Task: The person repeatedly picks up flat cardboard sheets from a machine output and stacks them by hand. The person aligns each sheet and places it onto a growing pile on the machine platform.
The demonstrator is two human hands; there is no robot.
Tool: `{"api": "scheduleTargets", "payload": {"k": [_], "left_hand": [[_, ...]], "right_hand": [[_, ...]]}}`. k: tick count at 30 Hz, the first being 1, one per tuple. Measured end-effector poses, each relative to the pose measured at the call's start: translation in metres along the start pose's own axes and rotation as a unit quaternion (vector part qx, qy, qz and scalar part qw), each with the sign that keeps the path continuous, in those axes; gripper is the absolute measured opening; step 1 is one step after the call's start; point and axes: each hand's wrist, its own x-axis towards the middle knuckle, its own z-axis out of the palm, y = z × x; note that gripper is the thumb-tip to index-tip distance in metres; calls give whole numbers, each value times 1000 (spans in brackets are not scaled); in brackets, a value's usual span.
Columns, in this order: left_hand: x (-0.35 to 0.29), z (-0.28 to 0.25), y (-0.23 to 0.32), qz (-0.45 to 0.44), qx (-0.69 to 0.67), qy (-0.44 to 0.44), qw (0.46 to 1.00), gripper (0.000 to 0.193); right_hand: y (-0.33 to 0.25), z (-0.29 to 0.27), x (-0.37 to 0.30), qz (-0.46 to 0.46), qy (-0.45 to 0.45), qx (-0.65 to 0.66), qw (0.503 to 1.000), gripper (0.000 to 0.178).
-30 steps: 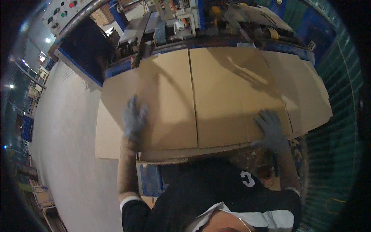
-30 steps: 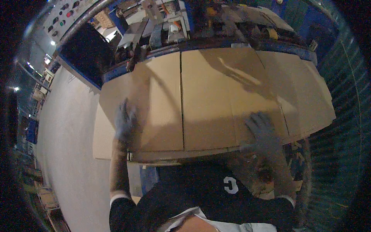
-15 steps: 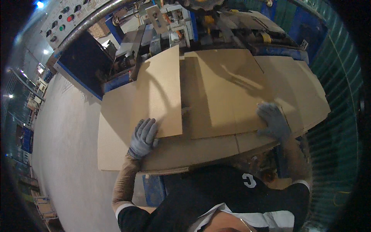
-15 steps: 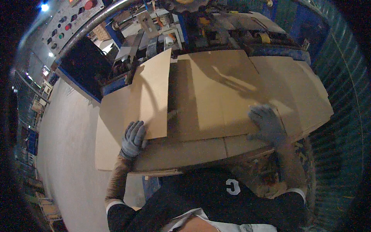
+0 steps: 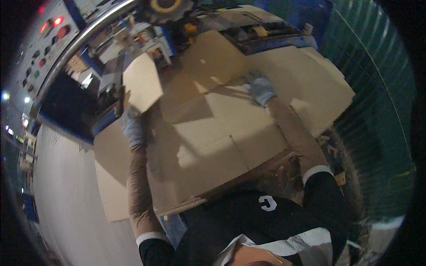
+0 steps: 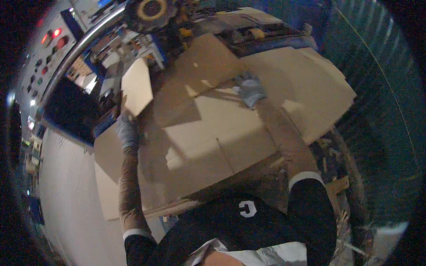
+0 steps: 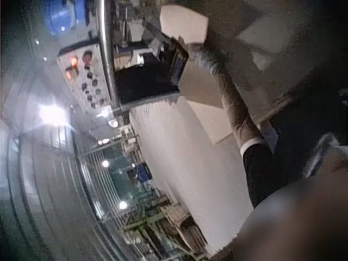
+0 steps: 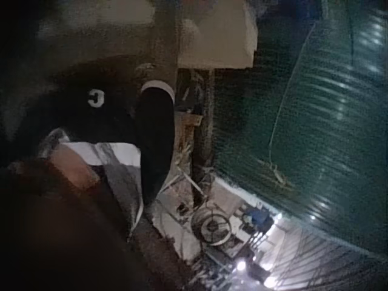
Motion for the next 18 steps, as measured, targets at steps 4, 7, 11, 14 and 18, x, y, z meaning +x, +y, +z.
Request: {"api": "scheduleTargets", "payload": {"k": [4,7,11,14,18], "left_hand": [[-56,-31,-43,-3,46,144,989,59],[-152,-91,-114,-310,-31,116,943,75],[-240,-140,-177,-552,104,58,825,77],[-257,-143,-194,-626,-32,108,772,74],[-261,-138,-203,-549,-226,314,740,47]], "right_hand": [[44,-14,-58,100,116,-41,987,34],[106,-40,-146,213,248,-72,942,28],[159,-57,-218,419,311,283,805,27],[169,-68,-214,389,225,104,887,32],[160,-89,-199,457,438,616,468,33]]}}
